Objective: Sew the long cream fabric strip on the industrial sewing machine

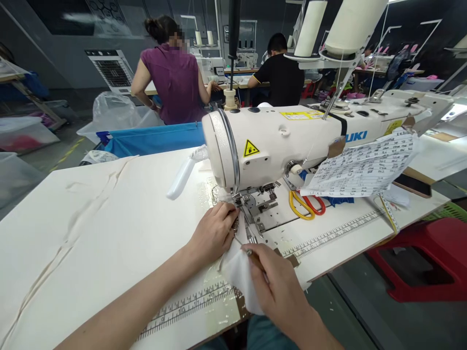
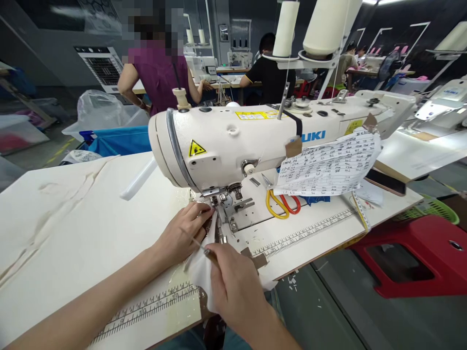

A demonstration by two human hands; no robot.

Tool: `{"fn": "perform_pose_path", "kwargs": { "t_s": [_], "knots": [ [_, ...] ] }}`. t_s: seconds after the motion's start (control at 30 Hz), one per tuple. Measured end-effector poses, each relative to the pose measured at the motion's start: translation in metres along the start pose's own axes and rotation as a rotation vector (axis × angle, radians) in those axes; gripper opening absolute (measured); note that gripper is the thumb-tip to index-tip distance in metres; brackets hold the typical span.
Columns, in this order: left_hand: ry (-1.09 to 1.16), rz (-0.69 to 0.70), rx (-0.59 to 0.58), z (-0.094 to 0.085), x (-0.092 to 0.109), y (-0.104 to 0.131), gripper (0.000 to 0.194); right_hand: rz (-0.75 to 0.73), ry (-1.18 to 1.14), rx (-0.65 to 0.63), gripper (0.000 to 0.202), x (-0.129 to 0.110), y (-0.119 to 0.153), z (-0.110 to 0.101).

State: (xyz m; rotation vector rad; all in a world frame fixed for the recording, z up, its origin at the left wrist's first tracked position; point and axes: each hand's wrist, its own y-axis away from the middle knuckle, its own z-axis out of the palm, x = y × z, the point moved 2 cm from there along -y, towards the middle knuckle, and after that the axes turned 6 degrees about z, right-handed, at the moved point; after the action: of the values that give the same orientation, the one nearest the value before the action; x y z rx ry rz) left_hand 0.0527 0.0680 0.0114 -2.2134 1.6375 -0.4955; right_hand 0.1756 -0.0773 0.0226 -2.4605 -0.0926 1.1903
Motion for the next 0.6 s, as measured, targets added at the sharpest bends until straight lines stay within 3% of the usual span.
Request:
{"fn": "perform_pose_path", "kwargs": {
  "t_s": [0.1, 0.27, 0.33, 0.47, 0.6],
  "knots": [
    [0.005, 0.012, 0.006, -0.001, 0.002, -0.007, 0.030, -0.155, -0.012, 0.052, 0.029, -0.019, -0.003, 0.003],
    [-0.146, -0.098, -0.156, 0.000, 0.002, -0.022, 0.024, -0.221, 0.056, 0.061, 0.026, -0.041, -0.003, 0.008],
    [-0.075, -0.206, -0.105, 0.001, -0.003, -0.022, 0.023, -0.153, 0.072, 0.045, 0.027, -0.036, 0.001, 0.007],
    [0.267, -0.361, 0.105, 0.004, -0.017, -0.012, 0.020, 0.089, 0.179, 0.066, 0.031, -0.006, 0.005, -0.001],
    [0.508, -0.420, 0.191, 0.006, -0.025, -0.006, 0.022, 0.101, 0.373, 0.117, 0.034, 0.013, -0.003, -0.002]
  ]
}}
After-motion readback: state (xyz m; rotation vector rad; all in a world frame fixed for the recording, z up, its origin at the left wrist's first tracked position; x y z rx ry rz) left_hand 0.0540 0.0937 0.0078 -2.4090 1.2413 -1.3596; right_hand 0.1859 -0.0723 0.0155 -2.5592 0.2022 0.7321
